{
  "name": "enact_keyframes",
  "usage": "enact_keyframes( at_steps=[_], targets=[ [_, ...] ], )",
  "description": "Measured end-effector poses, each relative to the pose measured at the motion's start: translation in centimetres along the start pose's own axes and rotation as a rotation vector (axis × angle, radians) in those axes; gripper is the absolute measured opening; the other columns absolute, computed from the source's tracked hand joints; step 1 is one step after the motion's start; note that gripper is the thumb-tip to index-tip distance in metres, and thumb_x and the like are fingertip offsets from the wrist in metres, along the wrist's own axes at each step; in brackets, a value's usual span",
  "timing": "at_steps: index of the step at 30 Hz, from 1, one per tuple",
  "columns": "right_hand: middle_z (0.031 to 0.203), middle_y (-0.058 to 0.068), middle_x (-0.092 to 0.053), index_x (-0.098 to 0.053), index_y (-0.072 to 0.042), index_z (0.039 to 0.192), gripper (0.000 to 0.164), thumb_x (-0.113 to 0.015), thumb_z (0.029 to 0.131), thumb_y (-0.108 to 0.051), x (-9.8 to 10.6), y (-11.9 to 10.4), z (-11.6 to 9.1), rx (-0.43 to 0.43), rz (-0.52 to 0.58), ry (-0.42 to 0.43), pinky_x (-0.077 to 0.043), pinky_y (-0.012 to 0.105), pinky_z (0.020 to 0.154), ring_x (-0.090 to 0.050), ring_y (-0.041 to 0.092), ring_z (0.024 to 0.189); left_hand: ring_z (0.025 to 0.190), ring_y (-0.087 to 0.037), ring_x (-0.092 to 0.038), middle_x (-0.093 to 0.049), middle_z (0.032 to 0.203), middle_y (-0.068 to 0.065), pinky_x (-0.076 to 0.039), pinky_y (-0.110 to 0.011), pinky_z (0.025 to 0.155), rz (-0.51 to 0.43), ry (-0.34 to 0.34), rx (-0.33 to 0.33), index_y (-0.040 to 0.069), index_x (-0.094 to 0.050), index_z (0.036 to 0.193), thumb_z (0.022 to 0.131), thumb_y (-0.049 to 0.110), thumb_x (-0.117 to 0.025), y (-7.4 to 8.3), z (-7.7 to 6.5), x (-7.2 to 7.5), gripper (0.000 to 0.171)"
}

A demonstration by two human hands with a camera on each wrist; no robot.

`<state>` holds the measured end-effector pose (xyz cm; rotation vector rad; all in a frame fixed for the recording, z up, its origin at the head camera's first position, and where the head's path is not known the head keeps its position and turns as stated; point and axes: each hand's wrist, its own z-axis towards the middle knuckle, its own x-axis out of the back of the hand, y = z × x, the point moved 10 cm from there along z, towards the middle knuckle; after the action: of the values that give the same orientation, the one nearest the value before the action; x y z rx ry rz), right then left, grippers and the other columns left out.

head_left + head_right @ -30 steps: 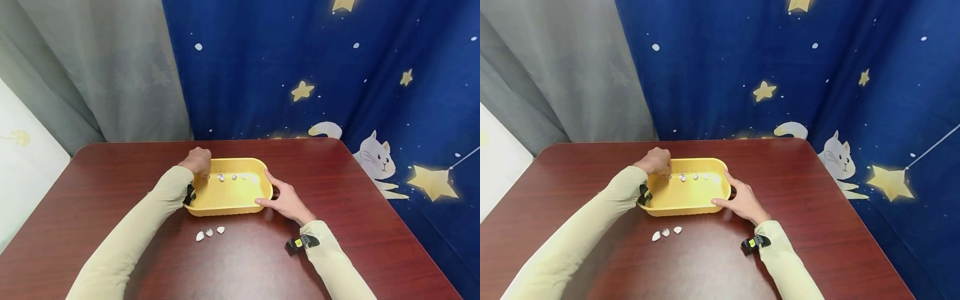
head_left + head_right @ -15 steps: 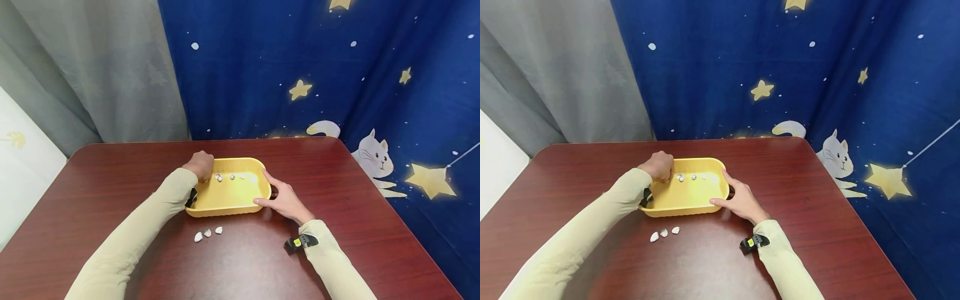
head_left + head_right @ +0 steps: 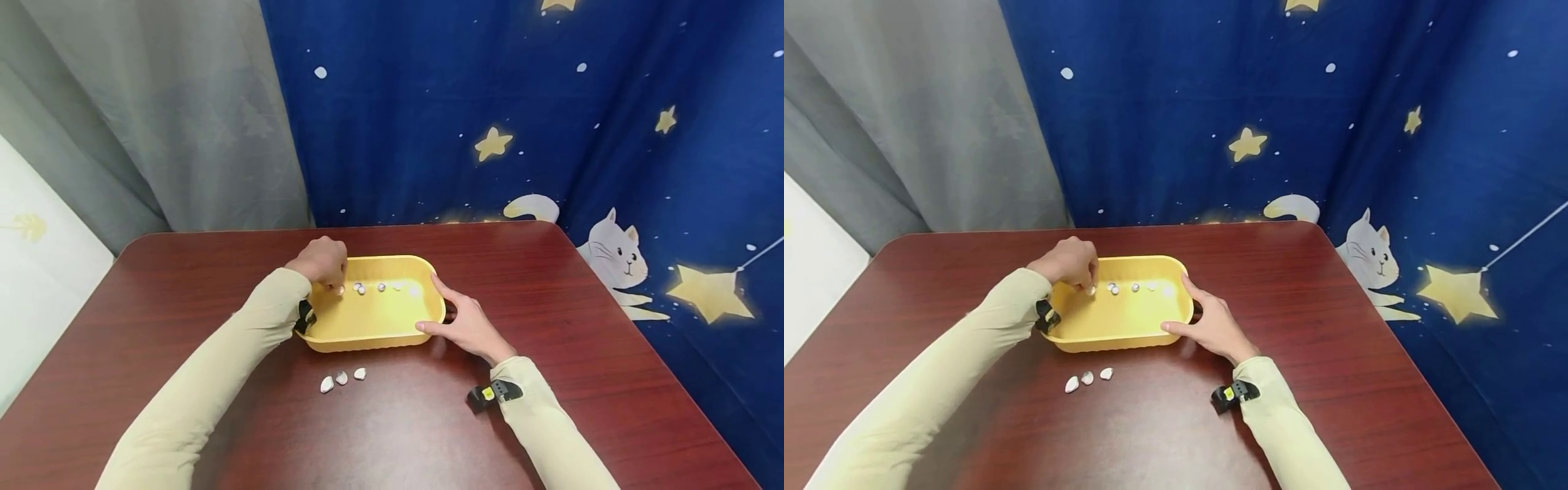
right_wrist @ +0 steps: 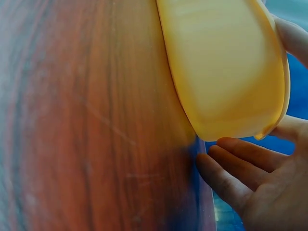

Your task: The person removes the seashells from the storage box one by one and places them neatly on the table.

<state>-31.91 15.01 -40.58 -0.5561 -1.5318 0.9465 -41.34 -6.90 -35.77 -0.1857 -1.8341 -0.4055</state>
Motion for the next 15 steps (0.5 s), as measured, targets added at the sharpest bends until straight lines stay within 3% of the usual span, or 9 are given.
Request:
enact_keyframes(
  at_steps=[4,8,15],
  targets=[
    [0.161,0.006,-0.039,-0.028,-0.025,0.159,0.099,-0.084,0.079,-0.039,-0.1,0.0,-0.1,-0.005,0.002,-0.005,-0.053,0.043,0.102,-0.059,0.027,0.132,0.057,-0.012,-0.064,-0.069,0.059,0.0,-0.048,-0.021,0.058,-0.097,0.017,-0.041,0.011,-0.073,0.067,0.078,0.003,-0.069,0.1,-1.3,1.3,0.014],
    [0.161,0.006,-0.039,-0.027,-0.025,0.159,0.099,-0.084,0.079,-0.04,-0.2,0.0,-0.1,-0.005,0.002,-0.01,-0.053,0.042,0.102,-0.059,0.027,0.132,0.06,-0.011,-0.068,-0.072,0.064,-0.001,-0.051,-0.024,0.067,-0.172,0.055,-0.067,0.011,-0.073,0.071,0.081,0.007,-0.073,0.1,-3.1,2.6,0.011],
    [0.162,0.006,-0.037,-0.026,-0.024,0.159,0.1,-0.084,0.079,-0.04,0.0,-0.1,0.0,-0.003,0.009,-0.013,-0.052,0.044,0.103,-0.057,0.029,0.134,0.06,-0.009,-0.07,-0.074,0.069,0.001,-0.05,-0.026,0.059,-0.276,0.192,-0.127,0.014,-0.072,0.075,0.081,0.012,-0.081,1.1,-7.4,4.8,0.011]
  ],
)
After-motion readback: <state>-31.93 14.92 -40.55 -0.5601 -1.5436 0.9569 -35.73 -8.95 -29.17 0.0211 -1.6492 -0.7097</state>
